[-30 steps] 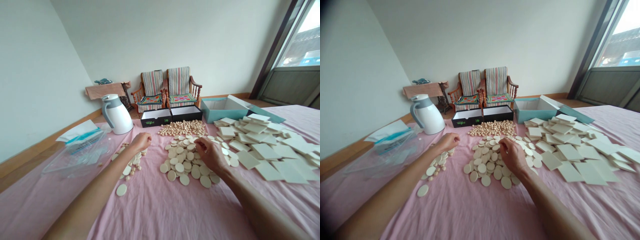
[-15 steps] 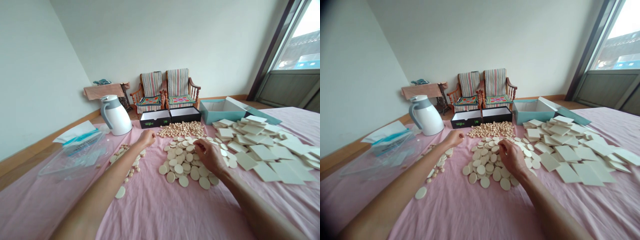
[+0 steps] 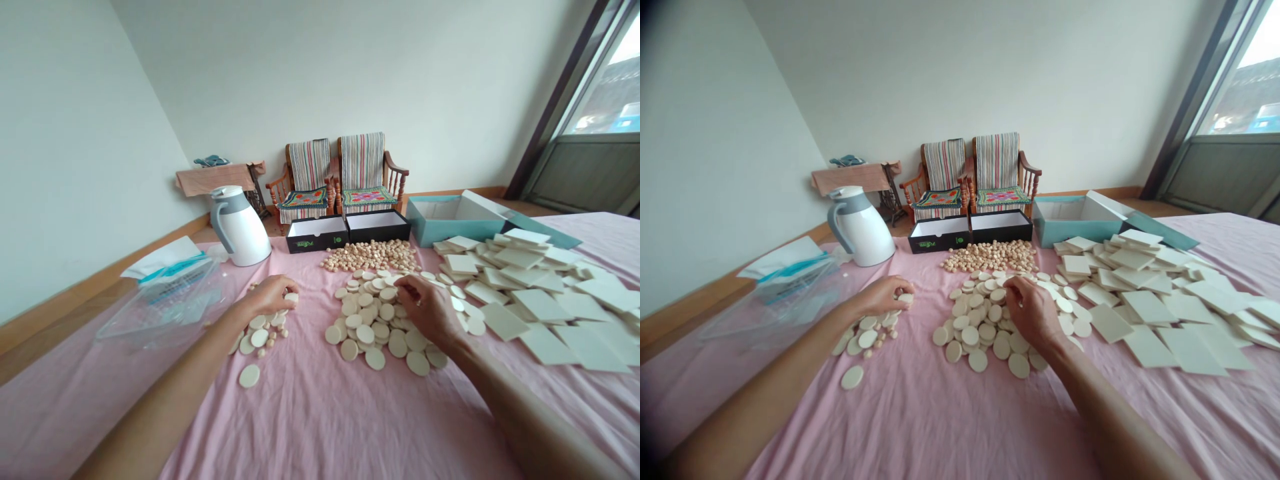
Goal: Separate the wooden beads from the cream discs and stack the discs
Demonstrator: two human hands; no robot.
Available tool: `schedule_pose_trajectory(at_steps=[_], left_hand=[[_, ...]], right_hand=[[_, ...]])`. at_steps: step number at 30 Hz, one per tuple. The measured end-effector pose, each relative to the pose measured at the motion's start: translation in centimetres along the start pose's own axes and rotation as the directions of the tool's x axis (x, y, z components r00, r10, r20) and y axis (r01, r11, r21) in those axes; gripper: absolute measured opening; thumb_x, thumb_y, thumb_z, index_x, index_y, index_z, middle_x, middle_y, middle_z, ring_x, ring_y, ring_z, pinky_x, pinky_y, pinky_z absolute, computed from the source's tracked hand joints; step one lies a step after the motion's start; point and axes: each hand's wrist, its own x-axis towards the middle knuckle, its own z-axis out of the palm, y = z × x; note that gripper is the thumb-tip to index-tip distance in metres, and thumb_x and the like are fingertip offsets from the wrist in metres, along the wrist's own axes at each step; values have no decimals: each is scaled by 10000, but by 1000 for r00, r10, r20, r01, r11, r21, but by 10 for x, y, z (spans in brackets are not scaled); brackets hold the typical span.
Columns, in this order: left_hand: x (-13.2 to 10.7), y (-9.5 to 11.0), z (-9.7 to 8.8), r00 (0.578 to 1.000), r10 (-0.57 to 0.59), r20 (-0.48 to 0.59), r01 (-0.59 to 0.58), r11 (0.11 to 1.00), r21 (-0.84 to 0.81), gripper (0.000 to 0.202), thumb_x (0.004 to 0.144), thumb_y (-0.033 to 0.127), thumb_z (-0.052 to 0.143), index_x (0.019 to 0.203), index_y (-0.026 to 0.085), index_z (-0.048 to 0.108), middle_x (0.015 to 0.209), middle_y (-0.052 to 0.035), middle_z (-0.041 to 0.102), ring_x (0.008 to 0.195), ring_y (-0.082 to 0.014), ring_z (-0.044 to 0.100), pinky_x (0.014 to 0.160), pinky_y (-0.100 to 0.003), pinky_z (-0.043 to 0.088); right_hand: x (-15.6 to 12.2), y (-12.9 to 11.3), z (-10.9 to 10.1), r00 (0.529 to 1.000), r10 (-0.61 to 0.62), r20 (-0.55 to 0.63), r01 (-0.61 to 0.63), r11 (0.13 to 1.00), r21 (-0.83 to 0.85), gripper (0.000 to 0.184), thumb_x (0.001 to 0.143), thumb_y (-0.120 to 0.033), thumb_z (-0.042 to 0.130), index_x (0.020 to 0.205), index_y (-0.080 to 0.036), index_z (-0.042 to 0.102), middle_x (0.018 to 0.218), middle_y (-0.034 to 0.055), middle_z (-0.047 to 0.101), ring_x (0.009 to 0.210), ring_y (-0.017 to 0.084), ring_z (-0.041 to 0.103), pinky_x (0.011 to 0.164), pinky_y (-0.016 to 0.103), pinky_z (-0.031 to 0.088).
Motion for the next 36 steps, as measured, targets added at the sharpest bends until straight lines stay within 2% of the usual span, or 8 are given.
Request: schedule_pose_trajectory(at_steps=[5, 11, 14, 17, 23, 31, 33, 36], left_hand=[[-6, 14, 2, 995, -21, -100, 20, 1000, -10, 186, 619, 205, 664, 801, 183, 696, 821, -11, 684, 706, -134, 590, 639, -206, 439], [-5, 42, -9, 981, 29, -190, -98, 924, -369, 338, 767, 349, 593, 1035, 153, 655, 968, -57, 692, 814, -142, 621, 658, -204, 487], [6, 31, -10, 964, -34, -265, -28, 974, -227, 228, 781, 248, 560, 946, 150, 683, 919, -45, 706, 780, -136, 630, 679, -207, 490], [19, 8, -2, 968, -94, -233, 99, 995, 11, 241, 751, 136, 537, 929, 155, 698, 938, -46, 712, 795, -137, 642, 746, -213, 485], [33, -16, 15, 973, -122, -195, 147, 982, 119, 210, 693, 127, 578, 828, 187, 727, 847, -49, 725, 773, -162, 648, 709, -226, 472], [53, 6, 13, 973, -95, -211, 127, 982, 140, 161, 643, 82, 580, 657, 185, 703, 736, -43, 711, 749, -187, 646, 704, -249, 466], [66, 16, 14, 966, -84, -244, 114, 987, 114, 164, 677, 108, 576, 733, 182, 712, 791, -44, 717, 778, -180, 649, 716, -238, 472], [83, 25, 13, 943, -82, -323, 108, 992, 66, 264, 780, 179, 522, 993, 171, 679, 976, -54, 705, 856, -153, 644, 765, -216, 475]], right_hand=[[-1, 0, 0, 1000, -3, -1, 3, 1000, 4, 152, 780, -213, 466, 806, -209, 616, 719, 3, 655, 632, 137, 581, 608, 243, 414], [-1, -1, -1, 1000, -5, 7, 5, 1000, -1, 141, 770, -202, 474, 800, -211, 612, 706, -4, 647, 626, 134, 574, 599, 239, 407], [-1, -1, -1, 1000, -3, 5, 4, 1000, -11, 137, 774, -207, 477, 800, -209, 611, 711, -3, 650, 629, 135, 578, 606, 241, 405], [-1, 0, 0, 1000, -11, 3, 12, 1000, -12, 144, 776, -202, 472, 799, -210, 614, 714, -2, 651, 631, 136, 580, 608, 242, 402], [-1, 3, 2, 1000, -4, 0, 4, 1000, -4, 143, 771, -196, 479, 805, -209, 617, 713, -5, 650, 640, 134, 582, 609, 236, 402], [-1, 1, 2, 1000, 17, 22, -17, 1000, -6, 157, 786, -203, 461, 812, -209, 616, 738, 4, 656, 663, 143, 579, 615, 241, 392], [-1, 1, 2, 999, 23, 31, -23, 1000, -4, 158, 789, -202, 459, 819, -210, 613, 749, 3, 655, 666, 143, 574, 615, 243, 389], [-1, 2, 2, 999, 23, 40, -23, 1000, 3, 152, 785, -201, 461, 816, -210, 609, 741, 2, 649, 655, 142, 566, 613, 244, 386]])
